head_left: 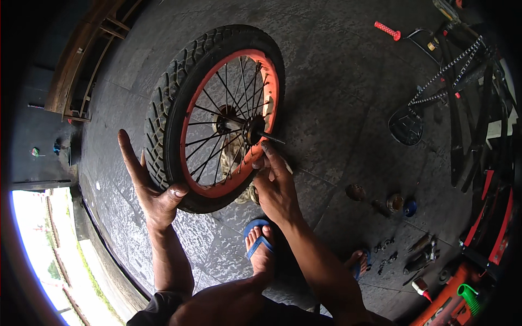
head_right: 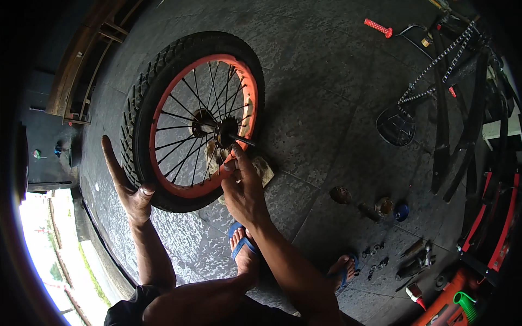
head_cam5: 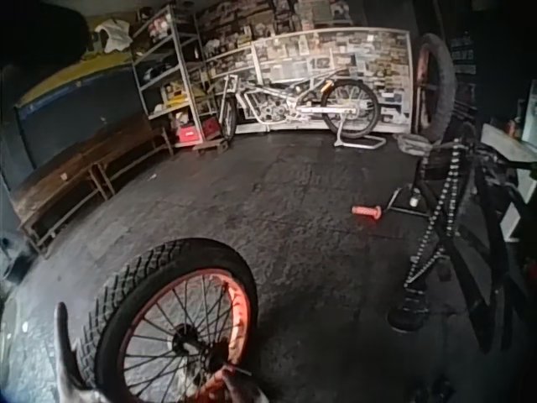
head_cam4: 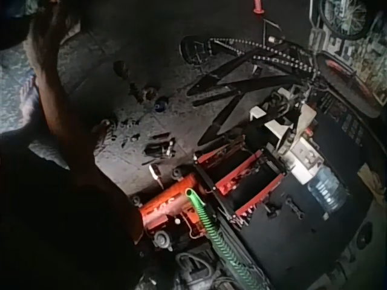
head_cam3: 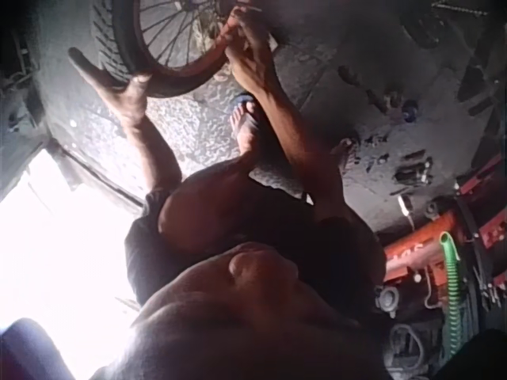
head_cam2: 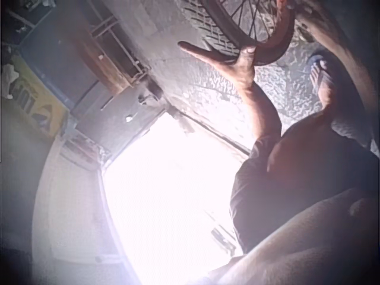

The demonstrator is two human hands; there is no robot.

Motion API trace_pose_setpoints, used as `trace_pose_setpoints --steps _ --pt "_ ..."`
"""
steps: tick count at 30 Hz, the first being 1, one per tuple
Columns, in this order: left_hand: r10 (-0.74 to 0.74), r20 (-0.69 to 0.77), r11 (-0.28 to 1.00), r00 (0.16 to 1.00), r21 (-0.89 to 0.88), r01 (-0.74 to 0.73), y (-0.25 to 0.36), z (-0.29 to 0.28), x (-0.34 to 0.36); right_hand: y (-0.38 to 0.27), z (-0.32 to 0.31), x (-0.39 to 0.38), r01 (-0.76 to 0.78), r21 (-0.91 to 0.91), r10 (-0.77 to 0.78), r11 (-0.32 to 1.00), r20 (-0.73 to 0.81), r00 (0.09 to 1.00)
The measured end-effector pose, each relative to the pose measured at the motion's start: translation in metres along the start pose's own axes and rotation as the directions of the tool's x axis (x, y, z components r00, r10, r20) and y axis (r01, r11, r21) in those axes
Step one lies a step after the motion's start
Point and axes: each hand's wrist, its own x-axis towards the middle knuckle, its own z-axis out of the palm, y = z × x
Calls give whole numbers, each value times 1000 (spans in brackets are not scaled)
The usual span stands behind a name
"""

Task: The person handles and greases bearing parts from a bicycle wheel by hand, wipes their hands with a cloth, and works on the wheel axle using pliers.

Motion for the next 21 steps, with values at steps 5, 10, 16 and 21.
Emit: trace_pose_setpoints --steps 5,10,16,21 --pt "53 -39 998 998 29 -51 2 -2 -4 2 13 3 -82 10 82 997 -45 996" --pt "62 -11 998 998 -4 -62 -3 -3 -12 -4 18 5 -113 -82 102 990 -132 986" --pt "-28 35 990 999 -135 33 9 5 -34 -51 10 32 -132 -632 135 764 -44 990" --pt "-75 69 974 995 -207 88 18 11 -44 -59 -8 39 -212 -673 229 708 -65 971"
